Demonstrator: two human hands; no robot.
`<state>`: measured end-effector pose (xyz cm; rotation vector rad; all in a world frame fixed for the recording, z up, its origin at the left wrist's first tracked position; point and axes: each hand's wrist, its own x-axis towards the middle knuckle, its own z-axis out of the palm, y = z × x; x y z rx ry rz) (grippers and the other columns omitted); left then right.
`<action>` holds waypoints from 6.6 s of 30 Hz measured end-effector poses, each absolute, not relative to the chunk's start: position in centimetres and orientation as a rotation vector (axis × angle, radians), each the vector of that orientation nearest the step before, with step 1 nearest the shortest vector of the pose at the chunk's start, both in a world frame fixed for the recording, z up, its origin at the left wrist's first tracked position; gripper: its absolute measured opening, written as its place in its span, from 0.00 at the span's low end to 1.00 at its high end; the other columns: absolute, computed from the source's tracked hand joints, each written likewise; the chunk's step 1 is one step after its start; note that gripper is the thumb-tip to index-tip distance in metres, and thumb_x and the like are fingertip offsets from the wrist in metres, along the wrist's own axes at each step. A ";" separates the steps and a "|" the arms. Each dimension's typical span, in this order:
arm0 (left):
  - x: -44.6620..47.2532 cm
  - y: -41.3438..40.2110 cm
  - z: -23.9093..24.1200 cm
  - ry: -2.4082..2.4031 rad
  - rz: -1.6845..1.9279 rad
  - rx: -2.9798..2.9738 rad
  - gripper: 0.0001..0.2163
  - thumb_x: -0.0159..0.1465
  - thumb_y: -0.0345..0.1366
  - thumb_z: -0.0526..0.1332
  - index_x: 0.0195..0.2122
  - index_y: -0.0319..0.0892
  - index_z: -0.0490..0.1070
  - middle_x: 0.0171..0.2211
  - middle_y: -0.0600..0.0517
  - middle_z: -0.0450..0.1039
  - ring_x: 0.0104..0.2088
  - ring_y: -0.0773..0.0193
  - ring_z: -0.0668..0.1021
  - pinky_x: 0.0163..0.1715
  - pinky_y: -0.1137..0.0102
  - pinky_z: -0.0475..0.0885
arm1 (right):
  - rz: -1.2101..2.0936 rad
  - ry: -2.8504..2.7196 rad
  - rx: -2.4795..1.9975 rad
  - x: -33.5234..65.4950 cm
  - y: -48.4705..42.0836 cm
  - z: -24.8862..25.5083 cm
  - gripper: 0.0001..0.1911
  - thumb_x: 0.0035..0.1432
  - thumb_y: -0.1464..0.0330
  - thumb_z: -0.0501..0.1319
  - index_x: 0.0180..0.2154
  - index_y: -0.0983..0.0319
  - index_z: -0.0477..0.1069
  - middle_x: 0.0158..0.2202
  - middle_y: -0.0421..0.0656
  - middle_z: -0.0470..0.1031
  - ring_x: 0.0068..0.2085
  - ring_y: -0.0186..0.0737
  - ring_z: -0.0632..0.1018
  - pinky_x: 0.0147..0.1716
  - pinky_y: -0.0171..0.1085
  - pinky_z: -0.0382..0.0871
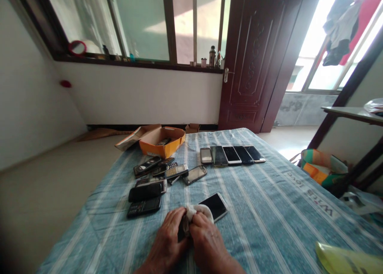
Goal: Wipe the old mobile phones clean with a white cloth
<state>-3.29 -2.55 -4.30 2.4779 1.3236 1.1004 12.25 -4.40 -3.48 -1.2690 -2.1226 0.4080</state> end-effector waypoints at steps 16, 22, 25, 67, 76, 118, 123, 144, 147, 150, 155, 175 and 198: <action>-3.6 -2.4 -4.9 1.329 1.108 2.594 0.24 0.53 0.31 0.62 0.52 0.37 0.63 0.47 0.40 0.73 0.49 0.50 0.75 0.47 0.54 0.74 | 0.388 -2.162 -1.228 12.4 -4.2 -3.3 0.10 0.55 0.79 0.55 0.34 0.63 0.73 0.37 0.45 0.73 0.40 0.40 0.72 0.39 0.34 0.68; -3.6 -2.3 -4.5 1.311 1.111 2.605 0.22 0.56 0.36 0.63 0.52 0.38 0.63 0.46 0.42 0.74 0.47 0.51 0.76 0.46 0.55 0.75 | 0.411 -2.090 -1.298 12.3 -3.5 -3.2 0.11 0.56 0.78 0.54 0.32 0.62 0.74 0.36 0.44 0.72 0.40 0.39 0.72 0.42 0.35 0.67; -3.7 -2.1 -4.6 1.306 1.139 2.622 0.23 0.56 0.36 0.62 0.52 0.38 0.63 0.45 0.41 0.74 0.46 0.51 0.77 0.45 0.56 0.76 | 0.407 -2.090 -1.261 11.5 -3.1 -3.7 0.11 0.56 0.77 0.55 0.35 0.62 0.74 0.41 0.45 0.73 0.46 0.41 0.71 0.50 0.38 0.64; -3.8 -2.6 -3.1 1.388 0.840 2.667 0.20 0.52 0.35 0.68 0.48 0.44 0.74 0.52 0.45 0.74 0.52 0.46 0.74 0.48 0.52 0.75 | 0.149 -1.992 -1.525 16.4 -1.3 -3.1 0.17 0.59 0.79 0.50 0.43 0.61 0.73 0.47 0.48 0.73 0.50 0.45 0.71 0.52 0.44 0.65; -3.5 -2.6 -2.6 1.330 0.858 2.617 0.20 0.55 0.37 0.66 0.50 0.46 0.72 0.51 0.45 0.73 0.53 0.49 0.73 0.51 0.53 0.73 | 0.301 -2.147 -1.366 13.7 -2.5 -2.8 0.13 0.58 0.78 0.53 0.40 0.62 0.73 0.43 0.47 0.74 0.46 0.42 0.72 0.49 0.39 0.65; -3.4 -2.9 -1.9 1.416 0.657 2.535 0.22 0.52 0.32 0.68 0.49 0.41 0.74 0.54 0.42 0.71 0.56 0.44 0.70 0.53 0.49 0.70 | -0.076 -2.080 -1.390 17.3 -3.3 -4.4 0.20 0.56 0.82 0.50 0.43 0.61 0.75 0.46 0.47 0.77 0.49 0.44 0.75 0.48 0.40 0.71; -3.4 -2.8 -2.1 1.415 0.693 2.568 0.22 0.51 0.32 0.68 0.48 0.41 0.74 0.53 0.41 0.72 0.55 0.43 0.71 0.52 0.48 0.71 | -0.062 -1.992 -1.586 18.2 -2.8 -3.5 0.23 0.54 0.84 0.48 0.38 0.61 0.77 0.46 0.46 0.77 0.47 0.44 0.76 0.47 0.39 0.72; -3.3 -2.8 -2.1 1.405 0.700 2.605 0.21 0.51 0.33 0.69 0.48 0.40 0.74 0.53 0.42 0.72 0.54 0.44 0.72 0.51 0.50 0.72 | -0.294 -2.024 -1.383 17.4 -4.3 -5.3 0.23 0.54 0.82 0.48 0.45 0.61 0.74 0.45 0.47 0.77 0.47 0.44 0.76 0.45 0.39 0.74; -3.3 -2.8 -2.1 1.393 0.716 2.590 0.20 0.52 0.32 0.68 0.48 0.42 0.74 0.53 0.43 0.72 0.54 0.46 0.73 0.52 0.51 0.72 | -0.368 -2.107 -1.227 15.8 -5.4 -5.4 0.23 0.55 0.81 0.49 0.48 0.64 0.72 0.46 0.49 0.76 0.47 0.45 0.76 0.45 0.40 0.74; -3.3 -2.9 -2.0 1.393 0.725 2.579 0.20 0.52 0.31 0.68 0.48 0.43 0.74 0.53 0.44 0.72 0.54 0.47 0.73 0.52 0.51 0.72 | -0.376 -2.145 -1.173 15.1 -6.0 -5.3 0.23 0.56 0.80 0.49 0.50 0.65 0.70 0.47 0.50 0.76 0.48 0.46 0.76 0.46 0.41 0.74; -3.4 -2.9 -2.2 1.387 0.747 2.569 0.21 0.50 0.31 0.68 0.48 0.42 0.74 0.53 0.43 0.72 0.54 0.46 0.72 0.51 0.50 0.72 | -0.243 -2.068 -1.300 16.8 -5.2 -5.3 0.22 0.55 0.81 0.49 0.46 0.61 0.73 0.46 0.46 0.77 0.48 0.42 0.76 0.47 0.38 0.73; -3.5 -2.9 -2.5 1.382 0.753 2.559 0.21 0.52 0.32 0.68 0.49 0.42 0.74 0.53 0.43 0.72 0.55 0.46 0.72 0.52 0.49 0.71 | -0.118 -2.108 -1.400 17.2 -4.9 -4.8 0.21 0.55 0.82 0.50 0.44 0.61 0.74 0.47 0.46 0.76 0.49 0.44 0.76 0.47 0.39 0.72; -3.6 -2.9 -2.2 1.358 0.746 2.556 0.21 0.53 0.33 0.67 0.49 0.44 0.73 0.53 0.45 0.72 0.54 0.47 0.72 0.53 0.51 0.70 | 0.107 -2.139 -1.502 15.9 -2.7 -2.6 0.20 0.55 0.83 0.49 0.36 0.61 0.75 0.41 0.44 0.76 0.46 0.41 0.75 0.45 0.34 0.68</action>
